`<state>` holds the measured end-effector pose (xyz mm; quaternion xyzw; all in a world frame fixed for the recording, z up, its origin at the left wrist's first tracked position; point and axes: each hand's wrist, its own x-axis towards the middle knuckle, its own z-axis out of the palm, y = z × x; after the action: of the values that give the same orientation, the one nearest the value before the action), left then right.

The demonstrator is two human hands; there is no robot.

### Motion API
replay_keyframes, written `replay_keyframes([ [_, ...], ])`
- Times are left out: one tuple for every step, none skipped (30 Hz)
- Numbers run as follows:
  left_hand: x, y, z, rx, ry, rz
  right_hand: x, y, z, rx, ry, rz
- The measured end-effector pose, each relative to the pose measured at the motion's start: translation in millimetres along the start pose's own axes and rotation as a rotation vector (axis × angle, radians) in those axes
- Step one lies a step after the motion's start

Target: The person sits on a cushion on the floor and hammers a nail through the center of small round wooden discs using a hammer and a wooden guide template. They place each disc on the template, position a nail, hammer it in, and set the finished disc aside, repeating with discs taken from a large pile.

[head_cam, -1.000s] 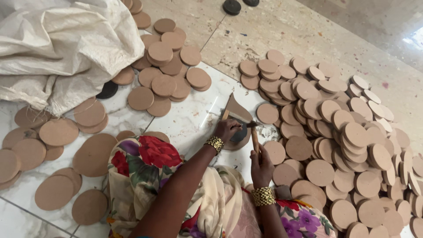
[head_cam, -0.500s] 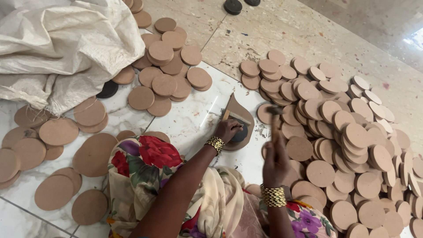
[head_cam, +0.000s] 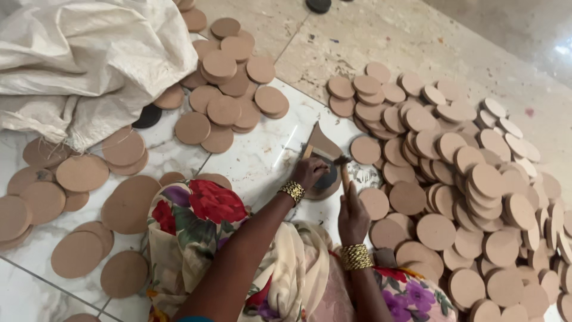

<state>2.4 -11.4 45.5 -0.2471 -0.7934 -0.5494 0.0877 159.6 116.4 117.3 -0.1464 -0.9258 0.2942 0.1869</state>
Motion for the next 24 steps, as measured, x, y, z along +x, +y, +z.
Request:
replay_keyframes([
  [0, -1, 0, 0.006, -0.001, -0.008, 6, -2, -2, 0.063, 0.032, -0.005],
  [1, -2, 1, 0.016, 0.010, -0.009, 13, -6, -6, 0.122, 0.086, -0.077],
  [2, -2, 0, -0.007, 0.008, -0.022, 16, -9, -11, 0.179, 0.135, -0.145],
  [3, -1, 0, -0.033, 0.000, -0.042, 16, -14, -17, 0.233, 0.178, -0.205],
  [3, -1, 0, -0.059, -0.009, -0.064, 16, -19, -21, 0.234, 0.201, -0.180],
  [4, -1, 0, -0.057, -0.004, -0.052, 17, -23, -26, 0.236, 0.224, -0.155],
  [4, -1, 0, -0.054, 0.000, -0.043, 16, -27, -29, 0.238, 0.246, -0.130],
  [4, -1, 0, -0.051, 0.004, -0.036, 14, -30, -31, 0.229, 0.281, -0.183],
  [3, -1, 0, -0.053, -0.001, -0.045, 12, -31, -31, 0.220, 0.317, -0.240],
  [3, -1, 0, -0.056, -0.004, -0.049, 11, -31, -30, 0.213, 0.357, -0.300],
  [3, -1, 1, -0.059, -0.006, -0.051, 10, -29, -27, 0.103, 0.280, -0.278],
  [3, -2, 1, -0.022, -0.008, -0.042, 8, -26, -23, -0.008, 0.202, -0.255],
  [2, -3, 2, 0.014, -0.010, -0.034, 7, -22, -18, -0.118, 0.123, -0.232],
  [3, -3, 3, 0.050, -0.011, -0.026, 7, -16, -12, -0.182, 0.086, -0.215],
  [2, -3, 3, 0.045, -0.008, -0.035, 6, -9, -6, -0.243, 0.047, -0.197],
  [1, -3, 3, 0.042, -0.009, -0.039, 5, -2, 2, -0.301, 0.013, -0.175],
  [2, -4, 4, 0.041, -0.002, -0.037, 9, 6, 9, -0.119, 0.031, -0.118],
  [3, -4, 3, 0.017, -0.001, -0.045, 12, 16, 13, 0.063, 0.039, -0.064],
  [3, -4, 3, -0.013, -0.012, -0.062, 10, 27, 14, 0.238, 0.041, 0.003],
  [3, -4, 1, -0.043, -0.026, -0.077, 13, 39, 16, 0.276, 0.007, 0.150],
  [4, -3, -1, -0.145, -0.072, -0.133, 21, 50, 17, 0.316, -0.026, 0.290],
  [7, -3, -5, -0.245, -0.118, -0.185, 29, 60, 19, 0.358, -0.057, 0.429],
  [10, -3, -9, -0.345, -0.168, -0.241, 32, 68, 18, 0.343, -0.086, 0.496],
  [12, -3, -13, -0.353, -0.150, -0.279, 34, 76, 18, 0.327, -0.120, 0.564],
])
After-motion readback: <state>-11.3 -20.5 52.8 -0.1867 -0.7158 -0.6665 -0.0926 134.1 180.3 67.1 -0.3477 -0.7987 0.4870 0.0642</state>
